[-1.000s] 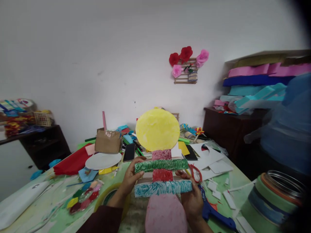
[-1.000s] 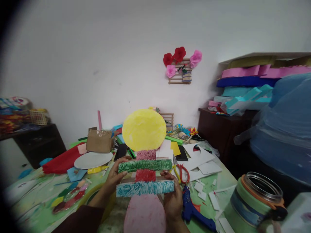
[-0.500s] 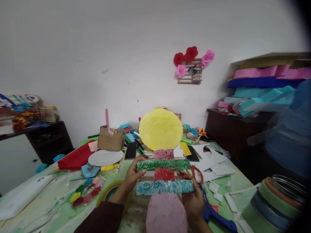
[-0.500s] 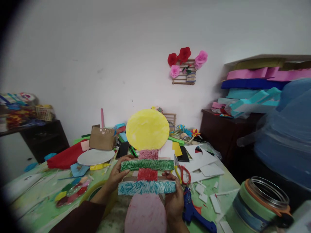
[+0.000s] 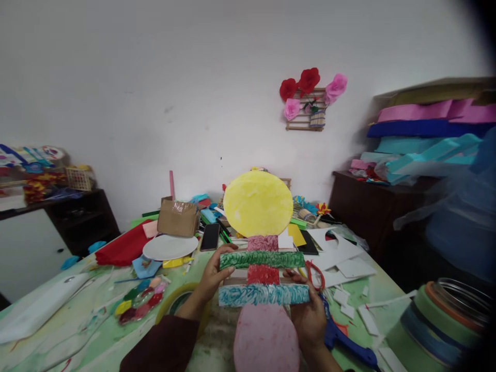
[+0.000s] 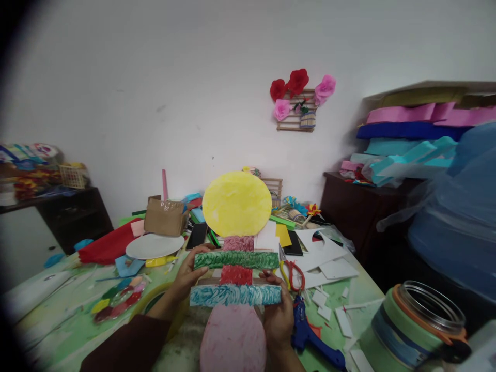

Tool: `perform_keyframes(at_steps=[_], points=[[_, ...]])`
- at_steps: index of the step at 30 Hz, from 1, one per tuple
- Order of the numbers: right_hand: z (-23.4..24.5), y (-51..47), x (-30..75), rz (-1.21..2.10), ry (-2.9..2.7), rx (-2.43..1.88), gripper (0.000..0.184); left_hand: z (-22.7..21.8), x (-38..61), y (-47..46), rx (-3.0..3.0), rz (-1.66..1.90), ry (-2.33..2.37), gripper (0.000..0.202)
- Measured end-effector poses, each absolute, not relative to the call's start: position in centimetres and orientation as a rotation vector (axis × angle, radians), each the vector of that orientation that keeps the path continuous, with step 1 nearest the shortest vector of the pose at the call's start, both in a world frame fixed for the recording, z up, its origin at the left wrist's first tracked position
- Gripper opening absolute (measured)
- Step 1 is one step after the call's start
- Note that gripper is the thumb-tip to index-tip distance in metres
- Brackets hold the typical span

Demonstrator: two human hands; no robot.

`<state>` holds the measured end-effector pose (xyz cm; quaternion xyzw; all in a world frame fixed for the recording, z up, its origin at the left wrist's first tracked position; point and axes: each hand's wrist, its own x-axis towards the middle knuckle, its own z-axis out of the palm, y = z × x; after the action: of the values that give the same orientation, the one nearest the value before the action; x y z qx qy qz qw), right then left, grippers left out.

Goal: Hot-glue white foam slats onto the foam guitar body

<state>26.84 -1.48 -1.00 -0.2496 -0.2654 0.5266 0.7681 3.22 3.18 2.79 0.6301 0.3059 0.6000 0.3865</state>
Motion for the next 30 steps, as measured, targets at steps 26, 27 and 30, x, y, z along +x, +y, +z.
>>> perform_keyframes(at_steps=[26, 27, 30], points=[[-0.4, -1.5, 26.7, 1.127, -0.499, -0.544, 0.021, 3.1, 3.6, 3.0, 1.509, 1.541, 0.811, 0.038], [-0.3, -1.5, 26.6, 1.132, -0.493, -0.549, 0.022, 3.3, 3.7, 3.0, 1.472, 1.533, 0.814, 0.038], [-0.2, -1.4, 26.6, 1.162, -0.501, -0.577, 0.020, 4.0, 4.2, 2.7, 1.297, 1.467, 0.833, 0.039]])
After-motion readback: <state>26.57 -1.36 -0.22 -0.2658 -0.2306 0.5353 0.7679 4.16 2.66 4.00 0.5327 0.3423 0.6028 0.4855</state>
